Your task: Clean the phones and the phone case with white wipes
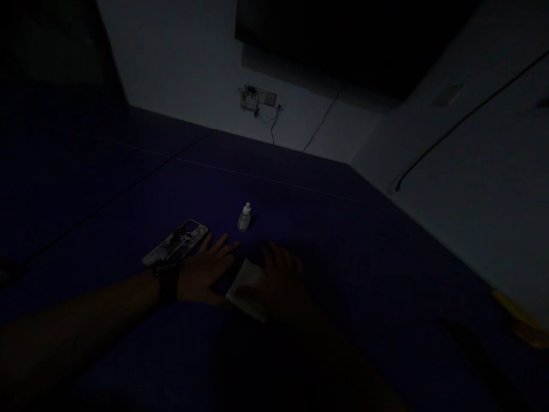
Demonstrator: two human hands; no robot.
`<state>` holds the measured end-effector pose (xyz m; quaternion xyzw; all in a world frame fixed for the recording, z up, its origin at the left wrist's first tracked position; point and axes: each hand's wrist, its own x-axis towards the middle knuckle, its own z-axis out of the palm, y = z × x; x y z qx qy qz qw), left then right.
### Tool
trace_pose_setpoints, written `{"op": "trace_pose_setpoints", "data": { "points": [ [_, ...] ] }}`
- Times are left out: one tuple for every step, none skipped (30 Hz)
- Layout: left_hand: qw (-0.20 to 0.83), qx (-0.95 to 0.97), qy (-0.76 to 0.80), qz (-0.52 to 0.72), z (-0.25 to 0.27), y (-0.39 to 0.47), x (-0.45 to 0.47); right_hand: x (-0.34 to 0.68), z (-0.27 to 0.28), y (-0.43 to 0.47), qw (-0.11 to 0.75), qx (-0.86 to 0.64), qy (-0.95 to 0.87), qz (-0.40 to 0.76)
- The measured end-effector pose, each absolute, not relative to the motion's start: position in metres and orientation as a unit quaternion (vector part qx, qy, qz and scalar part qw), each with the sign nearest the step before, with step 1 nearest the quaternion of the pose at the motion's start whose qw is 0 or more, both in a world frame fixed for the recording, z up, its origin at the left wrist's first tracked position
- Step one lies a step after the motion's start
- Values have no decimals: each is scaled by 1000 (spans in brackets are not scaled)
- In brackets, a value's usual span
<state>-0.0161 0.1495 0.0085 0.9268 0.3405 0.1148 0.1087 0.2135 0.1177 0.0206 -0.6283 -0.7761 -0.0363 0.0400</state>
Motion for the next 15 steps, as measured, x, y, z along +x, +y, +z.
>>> {"op": "trace_pose_setpoints", "data": {
  "points": [
    [109, 927, 340, 114, 8, 150, -16, 214, 20, 121, 45, -633, -771, -51],
    [109, 927, 341, 112, 8, 150, -16, 214, 20, 125, 49, -636, -767, -68],
    [109, 927, 342, 109, 9, 150, -16, 213, 21, 130, 52, -637, -764, -85],
    [110, 927, 343, 105, 10, 150, -16, 213, 21, 134, 54, -635, -763, -102],
    [110, 927, 344, 102, 10, 150, -16, 213, 22, 138, 55, -630, -765, -119],
    [111, 927, 345, 97, 11, 150, -16, 212, 23, 141, 55, -623, -769, -134],
    [111, 927, 346, 92, 12, 150, -16, 212, 24, 142, 54, -615, -773, -146],
    [112, 927, 346, 85, 13, 150, -15, 212, 24, 141, 53, -610, -775, -156],
    [112, 928, 347, 80, 14, 150, -15, 212, 25, 139, 50, -604, -779, -161],
    [112, 928, 348, 76, 15, 150, -15, 212, 25, 136, 46, -599, -783, -163],
    [110, 927, 350, 75, 15, 149, -15, 212, 25, 131, 42, -594, -787, -161],
    [109, 927, 351, 77, 15, 149, -15, 212, 25, 125, 37, -589, -792, -158],
    [109, 926, 351, 80, 15, 149, -15, 212, 24, 120, 33, -585, -796, -153],
    [109, 926, 352, 84, 15, 149, -15, 213, 24, 115, 30, -581, -800, -149],
    [110, 926, 351, 85, 15, 149, -15, 213, 23, 111, 27, -579, -802, -144]
  ]
}}
